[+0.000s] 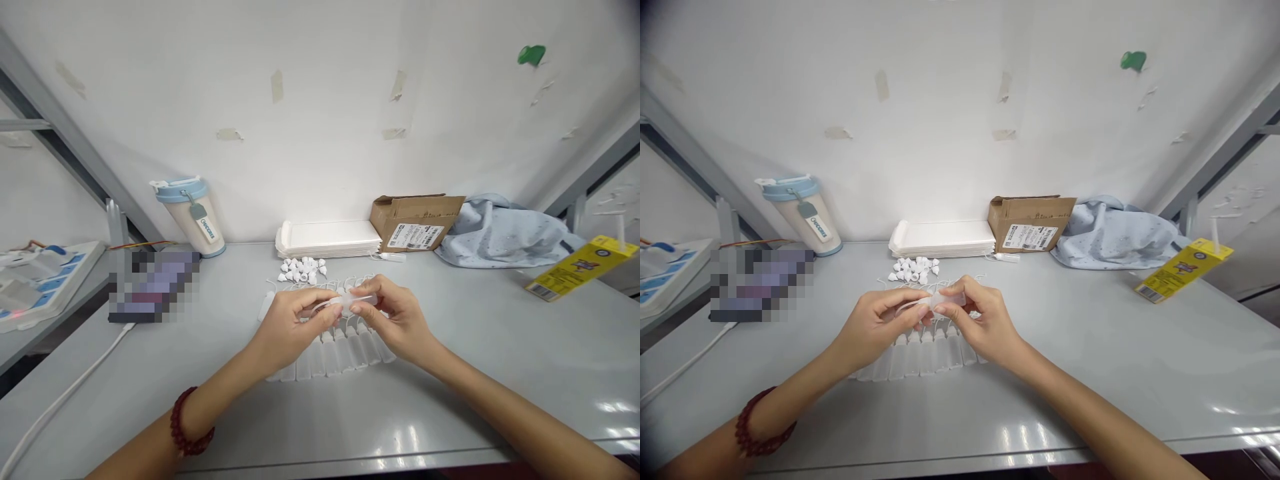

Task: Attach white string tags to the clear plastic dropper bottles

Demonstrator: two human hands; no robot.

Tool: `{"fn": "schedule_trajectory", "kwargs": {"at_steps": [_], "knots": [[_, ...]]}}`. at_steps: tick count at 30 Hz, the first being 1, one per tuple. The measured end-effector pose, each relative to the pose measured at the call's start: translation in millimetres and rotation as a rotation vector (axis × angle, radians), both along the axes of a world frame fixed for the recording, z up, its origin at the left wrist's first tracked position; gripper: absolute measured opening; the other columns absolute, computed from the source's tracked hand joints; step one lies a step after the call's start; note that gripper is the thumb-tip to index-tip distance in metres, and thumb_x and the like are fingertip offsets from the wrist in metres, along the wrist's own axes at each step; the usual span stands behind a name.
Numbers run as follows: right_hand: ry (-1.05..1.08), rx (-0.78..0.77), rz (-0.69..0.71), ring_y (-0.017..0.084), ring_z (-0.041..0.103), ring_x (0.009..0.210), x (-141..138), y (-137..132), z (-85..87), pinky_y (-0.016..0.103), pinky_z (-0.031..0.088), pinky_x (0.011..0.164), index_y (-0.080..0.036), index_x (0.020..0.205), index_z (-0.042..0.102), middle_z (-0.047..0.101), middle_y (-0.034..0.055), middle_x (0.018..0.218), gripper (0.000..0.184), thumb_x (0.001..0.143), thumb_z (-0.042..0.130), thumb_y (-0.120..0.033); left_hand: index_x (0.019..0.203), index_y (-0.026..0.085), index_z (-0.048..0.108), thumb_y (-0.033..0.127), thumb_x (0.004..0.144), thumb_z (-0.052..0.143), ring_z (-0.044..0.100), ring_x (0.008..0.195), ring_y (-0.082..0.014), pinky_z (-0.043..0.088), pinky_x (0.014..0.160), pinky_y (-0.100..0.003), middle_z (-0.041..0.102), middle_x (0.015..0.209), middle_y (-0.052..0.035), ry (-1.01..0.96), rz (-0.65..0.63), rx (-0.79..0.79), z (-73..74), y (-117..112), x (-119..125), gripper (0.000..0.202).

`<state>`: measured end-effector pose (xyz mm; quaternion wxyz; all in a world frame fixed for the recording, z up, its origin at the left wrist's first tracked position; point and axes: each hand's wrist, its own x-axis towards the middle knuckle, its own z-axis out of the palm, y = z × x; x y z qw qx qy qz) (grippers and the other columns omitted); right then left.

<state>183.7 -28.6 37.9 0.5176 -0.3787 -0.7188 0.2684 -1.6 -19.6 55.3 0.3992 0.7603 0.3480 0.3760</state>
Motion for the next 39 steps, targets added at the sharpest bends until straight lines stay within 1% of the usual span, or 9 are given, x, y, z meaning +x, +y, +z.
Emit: {"fn": "schedule_trajectory", "kwargs": {"at_steps": [3, 10, 14, 18, 21, 30, 33, 35, 39], "knots": [[0.010, 0.007, 0.006, 0.008, 0.044, 0.051, 0.4, -0.1, 0.7, 0.020, 0.040, 0.045, -0.018, 0.085, 0.060, 0.051, -0.0027, 0.063, 0.010, 0.082, 0.060, -0.028, 0.090, 0.017, 0.066, 0.029, 0.085, 0.053, 0.060, 0.069, -0.0123, 0.050, 0.061, -0.021, 0.066, 0.075, -0.0009, -0.023, -0.005, -0.119, 6.3, -1.1, 0.2, 0.019], [0.105, -0.236, 0.100, 0.007, 0.046, 0.045, 1.6, 0.8, 0.8, 0.021, 0.042, 0.043, -0.018, 0.084, 0.059, 0.044, -0.0059, 0.059, 0.017, 0.078, 0.063, -0.034, 0.068, 0.016, 0.059, 0.037, 0.089, 0.046, 0.053, 0.057, -0.0094, 0.044, 0.056, -0.020, 0.059, 0.062, 0.0014, 0.087, 0.008, -0.170, 7.8, -4.8, 1.6, 0.032], [0.094, -0.272, 0.107, 0.007, 0.047, 0.046, 0.5, 0.6, 3.6, 0.021, 0.039, 0.042, -0.018, 0.084, 0.058, 0.044, -0.0058, 0.059, 0.017, 0.079, 0.062, -0.034, 0.061, 0.016, 0.054, 0.037, 0.088, 0.046, 0.052, 0.053, -0.0087, 0.041, 0.051, -0.018, 0.055, 0.057, 0.0023, 0.107, -0.003, -0.211, 7.5, -4.8, 0.9, 0.035], [0.059, -0.304, 0.090, 0.007, 0.041, 0.042, 2.0, 1.0, 5.6, 0.021, 0.034, 0.041, -0.017, 0.084, 0.059, 0.039, -0.0077, 0.052, 0.019, 0.080, 0.061, -0.036, 0.061, 0.016, 0.052, 0.036, 0.088, 0.046, 0.052, 0.054, -0.0093, 0.040, 0.051, -0.019, 0.053, 0.055, 0.0025, 0.123, -0.020, -0.173, 7.6, -4.0, 2.0, 0.034], [0.055, -0.345, 0.099, 0.006, 0.039, 0.041, 4.5, 1.0, 7.8, 0.021, 0.032, 0.040, -0.017, 0.081, 0.060, 0.038, -0.0084, 0.047, 0.020, 0.078, 0.063, -0.036, 0.058, 0.016, 0.050, 0.033, 0.090, 0.043, 0.050, 0.053, -0.0094, 0.038, 0.051, -0.020, 0.052, 0.054, 0.0022, 0.177, -0.014, -0.060, 3.7, -5.0, 3.5, 0.036], [0.167, -0.538, 0.163, 0.004, 0.034, 0.034, 4.3, 4.6, 8.7, 0.019, 0.023, 0.035, -0.015, 0.073, 0.058, 0.046, -0.0066, 0.044, 0.027, 0.077, 0.063, -0.041, 0.064, 0.018, 0.044, 0.024, 0.093, 0.037, 0.035, 0.049, -0.0108, 0.028, 0.048, -0.025, 0.042, 0.055, 0.0023, 0.342, 0.063, 0.578, -21.0, -1.8, 3.6, 0.030], [0.194, -0.589, 0.178, 0.004, 0.032, 0.033, 3.4, 7.3, 4.6, 0.019, 0.022, 0.034, -0.015, 0.072, 0.056, 0.044, -0.0072, 0.042, 0.029, 0.077, 0.063, -0.043, 0.068, 0.017, 0.046, 0.024, 0.093, 0.037, 0.036, 0.050, -0.0119, 0.027, 0.048, -0.026, 0.043, 0.057, 0.0012, 0.397, 0.065, 0.675, -24.2, 0.1, 2.9, 0.028], [0.212, -0.603, 0.182, 0.004, 0.032, 0.034, 2.4, 8.2, 3.0, 0.019, 0.023, 0.035, -0.016, 0.071, 0.055, 0.043, -0.0078, 0.042, 0.030, 0.077, 0.062, -0.044, 0.070, 0.017, 0.047, 0.024, 0.093, 0.037, 0.039, 0.052, -0.0123, 0.029, 0.050, -0.026, 0.045, 0.059, 0.0008, 0.409, 0.064, 0.600, -22.4, -0.2, 2.9, 0.026], [0.220, -0.583, 0.155, 0.005, 0.035, 0.036, 0.6, 8.3, 3.8, 0.019, 0.026, 0.036, -0.017, 0.073, 0.054, 0.045, -0.0075, 0.045, 0.030, 0.078, 0.062, -0.046, 0.071, 0.018, 0.049, 0.030, 0.094, 0.034, 0.045, 0.057, -0.0118, 0.035, 0.054, -0.025, 0.050, 0.062, 0.0017, 0.362, 0.053, 0.231, -10.0, -2.3, 3.6, 0.029]]}}
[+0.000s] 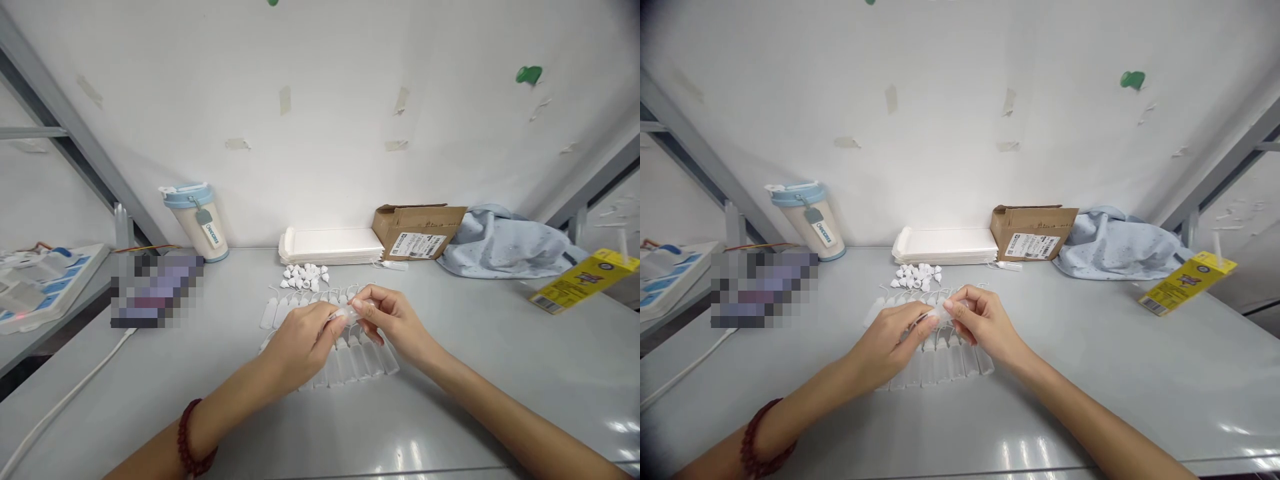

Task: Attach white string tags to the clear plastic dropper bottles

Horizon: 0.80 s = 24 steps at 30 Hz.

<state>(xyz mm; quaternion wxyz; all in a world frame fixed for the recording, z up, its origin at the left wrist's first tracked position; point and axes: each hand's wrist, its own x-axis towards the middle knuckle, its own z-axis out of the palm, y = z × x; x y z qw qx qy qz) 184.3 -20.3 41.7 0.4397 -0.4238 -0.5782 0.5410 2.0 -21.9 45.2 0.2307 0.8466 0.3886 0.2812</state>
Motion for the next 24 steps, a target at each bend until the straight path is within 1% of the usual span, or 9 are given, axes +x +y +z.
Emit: {"fn": "schedule_trajectory", "kwargs": {"at_steps": [2, 4, 6, 9, 12, 15, 19, 24], "knots": [[-0.010, 0.016, -0.012, 0.005, 0.038, 0.037, -0.2, 0.1, 1.2, 0.020, 0.029, 0.038, -0.017, 0.074, 0.053, 0.047, -0.0069, 0.047, 0.031, 0.077, 0.062, -0.046, 0.067, 0.018, 0.049, 0.034, 0.094, 0.031, 0.045, 0.056, -0.0116, 0.035, 0.054, -0.024, 0.050, 0.060, 0.0019, -0.033, 0.025, -0.149, 6.4, -0.3, 0.3, 0.036], [-0.025, 0.020, -0.016, 0.006, 0.040, 0.038, -0.1, 0.5, 1.9, 0.020, 0.031, 0.039, -0.017, 0.075, 0.054, 0.049, -0.0065, 0.048, 0.032, 0.078, 0.061, -0.048, 0.064, 0.018, 0.049, 0.039, 0.093, 0.032, 0.045, 0.053, -0.0112, 0.035, 0.051, -0.024, 0.051, 0.059, 0.0019, -0.061, 0.032, -0.266, 9.9, 0.4, 0.2, 0.040], [-0.044, 0.014, -0.010, 0.006, 0.041, 0.038, 0.2, 0.9, 1.9, 0.020, 0.032, 0.040, -0.017, 0.077, 0.054, 0.050, -0.0061, 0.049, 0.032, 0.079, 0.059, -0.049, 0.063, 0.018, 0.051, 0.041, 0.092, 0.035, 0.047, 0.054, -0.0111, 0.036, 0.051, -0.024, 0.054, 0.060, 0.0015, -0.103, 0.014, -0.374, 10.1, 1.6, -0.3, 0.040], [-0.051, 0.006, 0.004, 0.006, 0.042, 0.040, 0.0, 0.9, 1.5, 0.021, 0.033, 0.041, -0.017, 0.079, 0.054, 0.051, -0.0053, 0.051, 0.034, 0.080, 0.057, -0.050, 0.063, 0.017, 0.051, 0.043, 0.090, 0.039, 0.054, 0.058, -0.0118, 0.041, 0.055, -0.023, 0.059, 0.064, 0.0000, -0.196, -0.011, -0.520, 7.7, 3.7, -1.1, 0.039], [-0.047, 0.017, 0.017, 0.006, 0.043, 0.041, -0.7, 0.4, 1.8, 0.021, 0.034, 0.042, -0.016, 0.082, 0.055, 0.052, -0.0049, 0.054, 0.033, 0.080, 0.057, -0.050, 0.064, 0.016, 0.052, 0.045, 0.088, 0.041, 0.055, 0.056, -0.0115, 0.044, 0.055, -0.023, 0.056, 0.062, 0.0005, -0.280, -0.013, -0.631, 7.0, 5.3, -1.1, 0.039], [-0.053, 0.027, 0.021, 0.006, 0.043, 0.041, -1.0, 0.8, 2.1, 0.021, 0.034, 0.042, -0.016, 0.085, 0.057, 0.053, -0.0043, 0.056, 0.033, 0.079, 0.059, -0.049, 0.064, 0.016, 0.052, 0.044, 0.088, 0.043, 0.054, 0.055, -0.0110, 0.044, 0.055, -0.023, 0.054, 0.060, 0.0012, -0.306, 0.008, -0.637, 7.9, 5.4, -0.6, 0.037], [-0.041, 0.028, 0.028, 0.007, 0.042, 0.041, 0.7, 1.9, 0.9, 0.022, 0.034, 0.041, -0.016, 0.081, 0.058, 0.053, -0.0041, 0.054, 0.033, 0.077, 0.061, -0.049, 0.063, 0.017, 0.052, 0.042, 0.087, 0.044, 0.054, 0.057, -0.0116, 0.044, 0.056, -0.023, 0.055, 0.059, 0.0012, -0.271, 0.028, -0.564, 7.1, 4.0, -0.1, 0.036], [-0.032, 0.019, -0.016, 0.006, 0.039, 0.040, 1.3, -0.1, 0.5, 0.021, 0.029, 0.039, -0.016, 0.076, 0.059, 0.048, -0.0052, 0.049, 0.031, 0.078, 0.060, -0.047, 0.064, 0.018, 0.051, 0.042, 0.089, 0.042, 0.052, 0.056, -0.0119, 0.044, 0.057, -0.024, 0.055, 0.059, 0.0013, -0.246, 0.029, -0.475, 5.1, 1.6, 0.5, 0.036]]}}
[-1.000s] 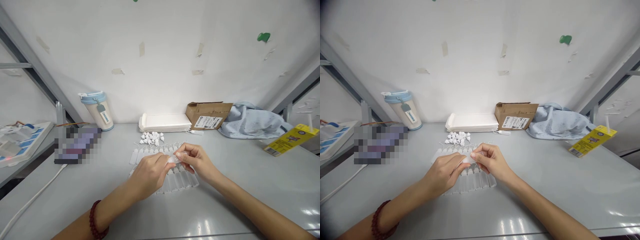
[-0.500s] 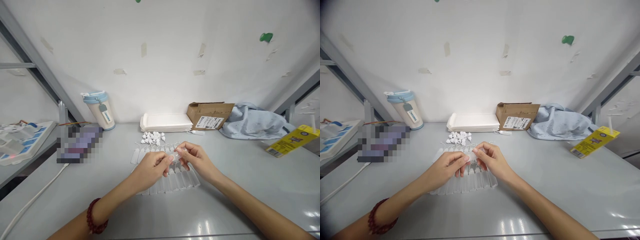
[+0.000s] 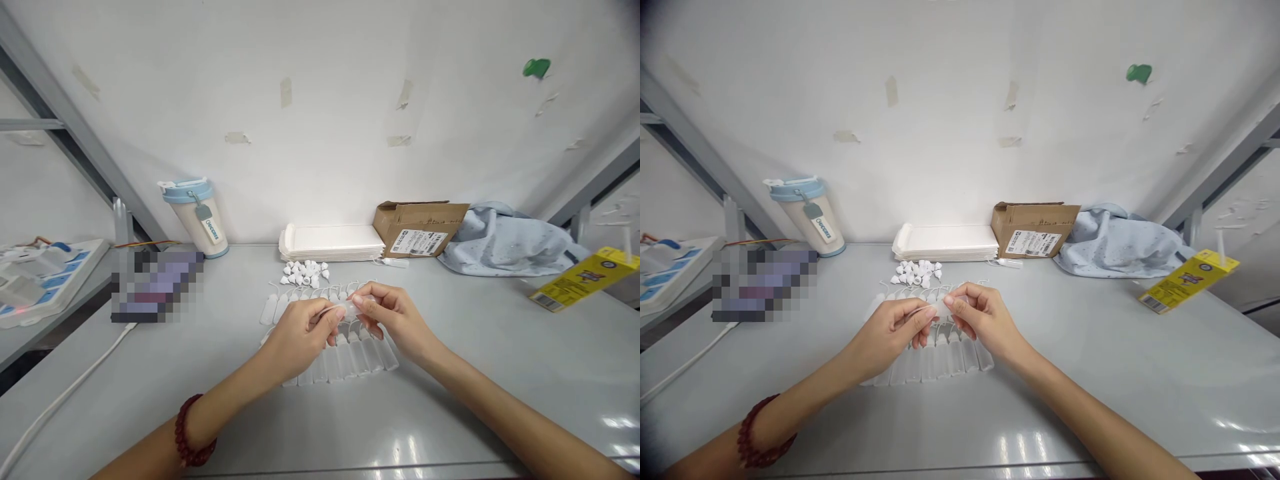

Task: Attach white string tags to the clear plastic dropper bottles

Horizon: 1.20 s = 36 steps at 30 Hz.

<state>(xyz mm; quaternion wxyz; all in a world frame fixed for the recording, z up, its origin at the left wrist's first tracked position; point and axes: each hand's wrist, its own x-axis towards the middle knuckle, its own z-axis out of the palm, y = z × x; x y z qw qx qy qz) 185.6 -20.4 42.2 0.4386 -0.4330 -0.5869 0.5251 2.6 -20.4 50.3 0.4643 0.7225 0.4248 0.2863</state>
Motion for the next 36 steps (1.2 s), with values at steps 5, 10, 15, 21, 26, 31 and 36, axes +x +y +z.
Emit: {"fn": "schedule_trajectory", "kwargs": {"at_steps": [5, 10, 15, 21, 26, 31, 36], "knots": [[0.032, -0.039, -0.016, 0.006, 0.034, 0.038, -2.7, -1.5, 0.9, 0.021, 0.025, 0.038, -0.016, 0.070, 0.057, 0.044, -0.0061, 0.046, 0.033, 0.077, 0.061, -0.048, 0.066, 0.018, 0.053, 0.034, 0.091, 0.040, 0.053, 0.059, -0.0127, 0.041, 0.057, -0.024, 0.056, 0.061, 0.0006, 0.065, 0.006, 0.187, -2.1, -0.8, 0.1, 0.032], [0.069, -0.076, -0.024, 0.005, 0.033, 0.040, -2.8, -2.9, 3.0, 0.020, 0.024, 0.038, -0.015, 0.070, 0.058, 0.042, -0.0060, 0.048, 0.033, 0.075, 0.062, -0.048, 0.071, 0.017, 0.053, 0.023, 0.091, 0.037, 0.045, 0.057, -0.0127, 0.035, 0.055, -0.026, 0.051, 0.063, 0.0002, 0.217, -0.010, 0.593, -9.4, 1.4, 0.8, 0.026], [-0.001, 0.006, -0.099, 0.007, 0.038, 0.041, -1.2, -0.4, 2.8, 0.022, 0.031, 0.042, -0.015, 0.076, 0.061, 0.046, -0.0047, 0.051, 0.032, 0.076, 0.061, -0.047, 0.092, 0.018, 0.059, 0.027, 0.091, 0.041, 0.054, 0.073, -0.0157, 0.043, 0.066, -0.028, 0.061, 0.079, -0.0032, 0.212, 0.010, 0.613, -11.5, 9.4, -1.6, 0.019], [-0.089, 0.170, -0.330, 0.010, 0.049, 0.049, 24.3, 29.6, -3.6, 0.024, 0.040, 0.049, -0.015, 0.086, 0.061, 0.058, -0.0005, 0.060, 0.032, 0.078, 0.059, -0.046, 0.101, 0.015, 0.059, 0.020, 0.087, 0.042, 0.052, 0.103, -0.0253, 0.043, 0.087, -0.041, 0.062, 0.104, -0.0117, 0.376, 0.142, 0.642, -17.8, 42.0, -26.4, 0.023], [-0.313, 0.213, -0.504, 0.014, 0.056, 0.061, 59.7, 56.2, -5.3, 0.025, 0.042, 0.053, -0.013, 0.094, 0.063, 0.064, 0.0045, 0.070, 0.033, 0.075, 0.060, -0.041, 0.092, 0.016, 0.063, 0.018, 0.084, 0.040, 0.054, 0.101, -0.0276, 0.043, 0.088, -0.043, 0.065, 0.100, -0.0107, 0.536, 0.226, 0.638, -24.3, 70.1, -51.4, 0.025], [-0.722, 0.260, -0.587, 0.015, 0.053, 0.059, 82.4, 66.8, -7.2, 0.027, 0.040, 0.058, -0.014, 0.092, 0.066, 0.060, 0.0016, 0.062, 0.029, 0.076, 0.057, -0.036, 0.093, 0.017, 0.066, 0.018, 0.081, 0.042, 0.058, 0.098, -0.0271, 0.044, 0.087, -0.040, 0.067, 0.103, -0.0091, 0.593, 0.243, 0.537, -29.1, 81.9, -61.1, 0.027], [-0.991, 0.230, -0.572, 0.018, 0.058, 0.065, 95.6, 74.4, -12.0, 0.025, 0.040, 0.058, -0.016, 0.095, 0.067, 0.064, 0.0027, 0.068, 0.027, 0.076, 0.056, -0.030, 0.088, 0.020, 0.070, 0.018, 0.080, 0.041, 0.061, 0.093, -0.0243, 0.046, 0.084, -0.037, 0.070, 0.096, -0.0059, 0.595, 0.243, 0.518, -35.9, 85.8, -61.0, 0.029]]}}
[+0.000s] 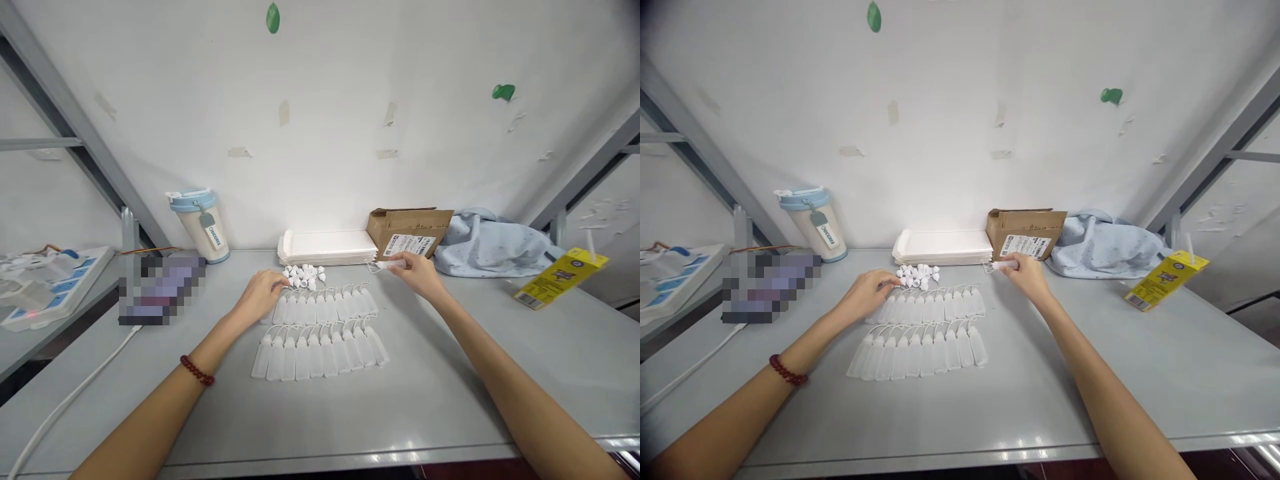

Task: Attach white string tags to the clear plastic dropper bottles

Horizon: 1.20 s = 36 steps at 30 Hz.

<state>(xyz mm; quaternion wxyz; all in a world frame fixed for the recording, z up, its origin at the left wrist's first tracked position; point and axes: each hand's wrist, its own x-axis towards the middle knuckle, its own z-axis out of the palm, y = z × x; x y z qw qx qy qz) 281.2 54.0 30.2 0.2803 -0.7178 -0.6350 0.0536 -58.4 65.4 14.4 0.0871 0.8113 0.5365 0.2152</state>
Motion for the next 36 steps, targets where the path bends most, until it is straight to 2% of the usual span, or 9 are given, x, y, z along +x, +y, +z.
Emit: {"fn": "schedule_trajectory", "kwargs": {"at_steps": [5, 9, 12, 19, 26, 36], "knots": [[-0.102, -0.038, 0.021, 0.022, 0.060, 0.077, 9.4, 7.8, -12.6, 0.027, 0.041, 0.066, -0.015, 0.090, 0.068, 0.067, 0.0073, 0.081, 0.021, 0.073, 0.058, -0.021, 0.091, 0.019, 0.070, 0.017, 0.080, 0.042, 0.060, 0.098, -0.0232, 0.047, 0.085, -0.034, 0.069, 0.102, -0.0058, -0.013, 0.000, -0.007, -1.3, 2.3, -0.7, 0.030], [-0.193, -0.035, -0.004, 0.027, 0.057, 0.094, 13.6, 10.5, -20.0, 0.031, 0.041, 0.074, -0.015, 0.094, 0.068, 0.063, 0.0131, 0.096, 0.023, 0.074, 0.057, -0.015, 0.089, 0.020, 0.070, 0.014, 0.078, 0.042, 0.060, 0.099, -0.0215, 0.046, 0.087, -0.032, 0.069, 0.104, -0.0034, -0.021, -0.021, -0.013, 0.3, 2.9, -1.2, 0.030], [-0.237, -0.033, -0.026, 0.029, 0.054, 0.101, 15.7, 10.1, -21.2, 0.032, 0.041, 0.076, -0.015, 0.096, 0.067, 0.061, 0.0135, 0.100, 0.025, 0.073, 0.057, -0.012, 0.088, 0.021, 0.070, 0.014, 0.078, 0.042, 0.061, 0.097, -0.0207, 0.046, 0.086, -0.031, 0.069, 0.104, -0.0025, -0.031, -0.030, -0.018, 1.3, 2.8, -1.3, 0.030], [-0.261, -0.052, -0.048, 0.023, 0.059, 0.084, 17.3, 9.2, -23.0, 0.029, 0.041, 0.068, -0.016, 0.096, 0.067, 0.060, 0.0122, 0.100, 0.026, 0.074, 0.055, -0.009, 0.087, 0.021, 0.069, 0.017, 0.077, 0.044, 0.063, 0.090, -0.0195, 0.047, 0.078, -0.029, 0.071, 0.101, -0.0020, -0.056, -0.043, -0.029, 1.4, 2.2, -2.0, 0.027], [-0.250, -0.010, -0.013, 0.021, 0.060, 0.079, 11.4, 10.1, -26.7, 0.028, 0.041, 0.068, -0.016, 0.096, 0.069, 0.061, 0.0120, 0.100, 0.027, 0.075, 0.053, -0.008, 0.085, 0.020, 0.070, 0.019, 0.076, 0.045, 0.063, 0.086, -0.0193, 0.047, 0.077, -0.029, 0.071, 0.098, -0.0022, -0.068, -0.035, -0.035, 2.0, 1.4, -0.9, 0.026], [-0.206, 0.084, 0.011, 0.026, 0.059, 0.087, 8.0, 12.9, -35.5, 0.031, 0.043, 0.069, -0.014, 0.097, 0.070, 0.061, 0.0129, 0.100, 0.028, 0.078, 0.050, -0.011, 0.087, 0.020, 0.070, 0.023, 0.075, 0.047, 0.063, 0.083, -0.0208, 0.046, 0.077, -0.031, 0.071, 0.098, -0.0035, -0.055, 0.007, -0.074, 4.2, 0.6, 0.5, 0.026]]}}
